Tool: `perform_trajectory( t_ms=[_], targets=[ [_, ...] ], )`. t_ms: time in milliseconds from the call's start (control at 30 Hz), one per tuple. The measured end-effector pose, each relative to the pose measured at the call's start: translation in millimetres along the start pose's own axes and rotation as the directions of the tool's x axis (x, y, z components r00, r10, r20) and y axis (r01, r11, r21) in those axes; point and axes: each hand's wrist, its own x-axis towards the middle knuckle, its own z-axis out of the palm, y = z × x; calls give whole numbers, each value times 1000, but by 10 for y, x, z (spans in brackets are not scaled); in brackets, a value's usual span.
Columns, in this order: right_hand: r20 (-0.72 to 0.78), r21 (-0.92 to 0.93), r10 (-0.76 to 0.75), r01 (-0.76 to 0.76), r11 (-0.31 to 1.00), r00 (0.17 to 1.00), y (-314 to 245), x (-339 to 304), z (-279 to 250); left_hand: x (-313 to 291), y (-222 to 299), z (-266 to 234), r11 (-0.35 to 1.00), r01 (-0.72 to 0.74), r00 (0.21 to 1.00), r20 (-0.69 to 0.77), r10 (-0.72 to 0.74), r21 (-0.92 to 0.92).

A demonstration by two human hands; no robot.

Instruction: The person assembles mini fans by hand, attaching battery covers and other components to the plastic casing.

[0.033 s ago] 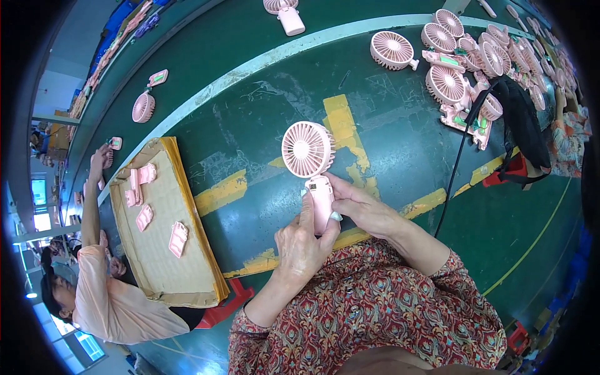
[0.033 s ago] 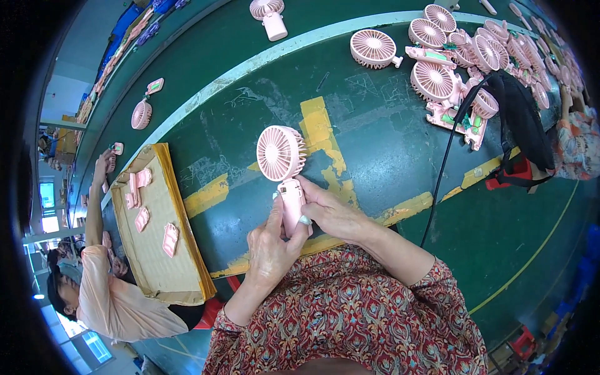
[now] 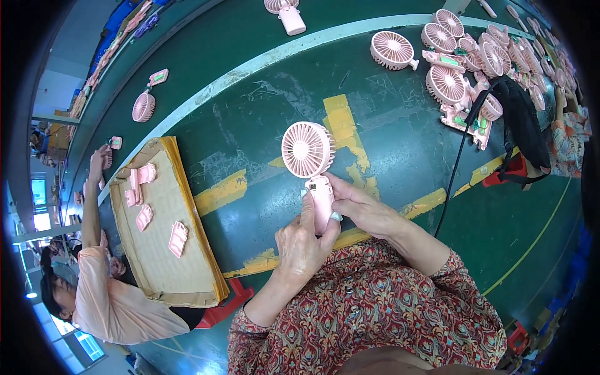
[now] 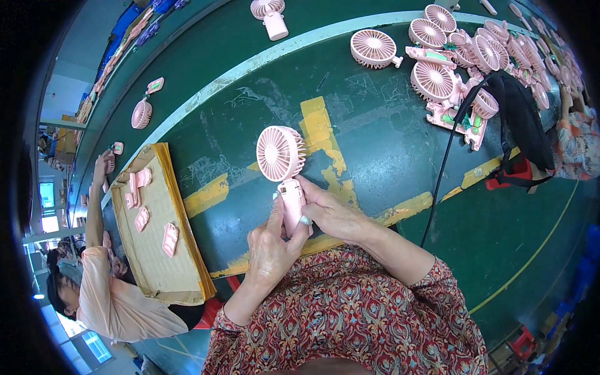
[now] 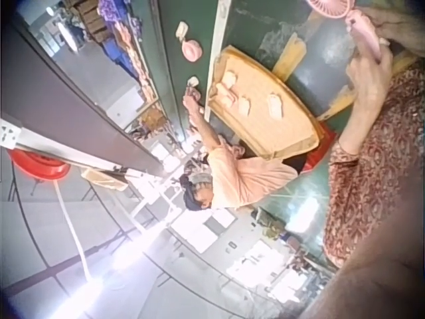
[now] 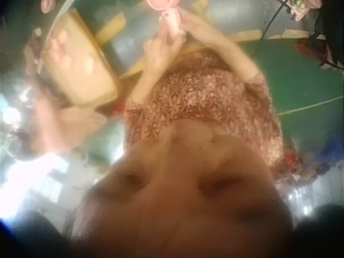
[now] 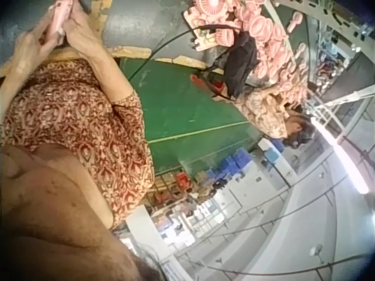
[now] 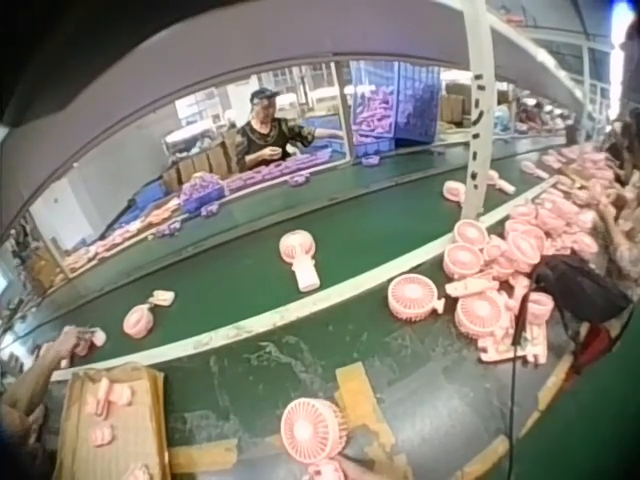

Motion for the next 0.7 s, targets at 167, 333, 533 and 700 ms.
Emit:
perform_trajectory(
  t_ms=[167,333,533,700],
  targets=[
    [-2,-148,7,-8,989,1000,-27,-8,24,-1,-35,-8,997,-65,997,47,63,31],
    [-145,-246,-147,108,963,978,99,7,88,-12,-48,29,992,-113,993,32,111,56],
    [-239,-58,-133,122,991,962,107,18,131,-44,1,2,996,-73,993,94,68,56],
    [-233,127,-132,165,978,963,188,-4,23,-4,-170,67,805,247,963,228,-143,-540]
  ],
)
